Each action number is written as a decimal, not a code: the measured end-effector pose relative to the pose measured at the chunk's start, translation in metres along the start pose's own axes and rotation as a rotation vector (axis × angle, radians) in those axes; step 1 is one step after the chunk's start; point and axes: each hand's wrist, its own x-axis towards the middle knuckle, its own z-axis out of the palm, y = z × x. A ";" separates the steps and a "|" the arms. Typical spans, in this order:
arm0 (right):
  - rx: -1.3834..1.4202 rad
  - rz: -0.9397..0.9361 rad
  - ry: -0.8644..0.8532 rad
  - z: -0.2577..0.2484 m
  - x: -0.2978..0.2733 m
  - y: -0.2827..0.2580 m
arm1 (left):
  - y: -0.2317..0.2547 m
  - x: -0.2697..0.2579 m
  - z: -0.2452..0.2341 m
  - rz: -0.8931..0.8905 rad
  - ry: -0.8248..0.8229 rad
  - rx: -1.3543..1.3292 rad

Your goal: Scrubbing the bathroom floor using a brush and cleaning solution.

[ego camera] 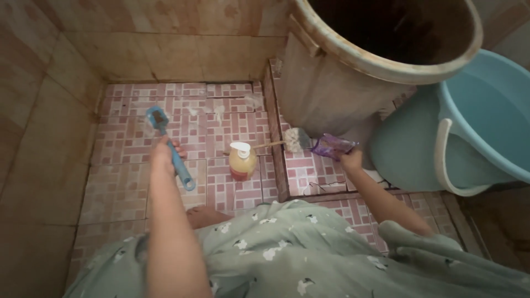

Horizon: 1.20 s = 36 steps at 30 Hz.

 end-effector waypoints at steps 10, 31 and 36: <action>0.977 0.282 0.044 0.018 0.017 -0.001 | -0.035 0.034 -0.001 -0.045 -0.031 -0.093; 0.280 0.193 0.636 0.102 -0.035 -0.010 | -0.066 -0.051 0.168 -0.103 -0.272 0.031; 0.447 0.112 0.339 0.122 -0.073 -0.110 | -0.073 -0.082 0.206 -0.052 -0.294 0.080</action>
